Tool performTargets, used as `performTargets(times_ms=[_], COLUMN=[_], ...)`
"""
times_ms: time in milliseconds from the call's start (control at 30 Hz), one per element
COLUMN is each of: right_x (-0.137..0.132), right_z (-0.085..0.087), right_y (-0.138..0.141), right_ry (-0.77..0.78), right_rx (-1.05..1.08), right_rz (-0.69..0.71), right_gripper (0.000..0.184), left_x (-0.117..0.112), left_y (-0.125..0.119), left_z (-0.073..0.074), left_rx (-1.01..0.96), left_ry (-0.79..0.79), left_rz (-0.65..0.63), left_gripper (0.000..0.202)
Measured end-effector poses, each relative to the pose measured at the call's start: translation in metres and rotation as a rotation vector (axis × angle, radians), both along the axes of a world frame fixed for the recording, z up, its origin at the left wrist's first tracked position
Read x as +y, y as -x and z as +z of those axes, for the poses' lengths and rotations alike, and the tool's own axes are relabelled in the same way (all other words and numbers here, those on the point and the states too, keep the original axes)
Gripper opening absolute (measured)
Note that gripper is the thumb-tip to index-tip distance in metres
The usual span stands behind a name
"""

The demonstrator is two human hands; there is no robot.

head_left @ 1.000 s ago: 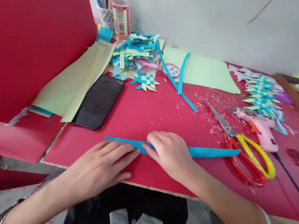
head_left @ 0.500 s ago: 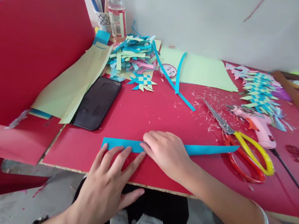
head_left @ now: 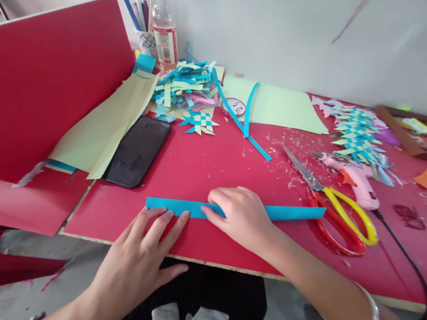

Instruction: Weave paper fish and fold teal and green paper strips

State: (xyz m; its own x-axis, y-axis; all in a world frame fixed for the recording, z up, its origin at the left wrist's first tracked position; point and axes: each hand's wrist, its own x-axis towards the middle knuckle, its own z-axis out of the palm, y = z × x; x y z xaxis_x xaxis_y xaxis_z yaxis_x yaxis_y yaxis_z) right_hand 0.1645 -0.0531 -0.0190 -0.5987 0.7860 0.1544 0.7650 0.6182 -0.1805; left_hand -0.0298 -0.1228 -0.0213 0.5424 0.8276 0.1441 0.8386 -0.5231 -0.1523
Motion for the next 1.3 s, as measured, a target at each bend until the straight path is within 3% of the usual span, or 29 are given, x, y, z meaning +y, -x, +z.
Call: performTargets(times_ms=[333,633,1133,1300], right_x=[-0.006,-0.011,-0.012,-0.011], right_z=[0.002,-0.002,-0.007,-0.006], right_y=[-0.051,-0.078,-0.080,-0.077], right_ry=[-0.055,-0.070,-0.039,-0.044], right_rx=[0.052,0.030,-0.008,-0.016], right_rz=[-0.036,-0.064,-0.118,-0.124], right_gripper=[0.021,0.024,0.027,0.024], left_x=[-0.001,-0.001,0.001,0.008], left_y=[-0.006,-0.004,-0.009,-0.016], left_z=[0.003,0.000,0.006,0.003], left_rx=[0.007,0.069,0.102,-0.040], left_ry=[0.017,-0.010,-0.012,-0.057], left_rz=[0.014,0.005,0.037,-0.118], left_gripper=[0.076,0.078,0.073,0.071])
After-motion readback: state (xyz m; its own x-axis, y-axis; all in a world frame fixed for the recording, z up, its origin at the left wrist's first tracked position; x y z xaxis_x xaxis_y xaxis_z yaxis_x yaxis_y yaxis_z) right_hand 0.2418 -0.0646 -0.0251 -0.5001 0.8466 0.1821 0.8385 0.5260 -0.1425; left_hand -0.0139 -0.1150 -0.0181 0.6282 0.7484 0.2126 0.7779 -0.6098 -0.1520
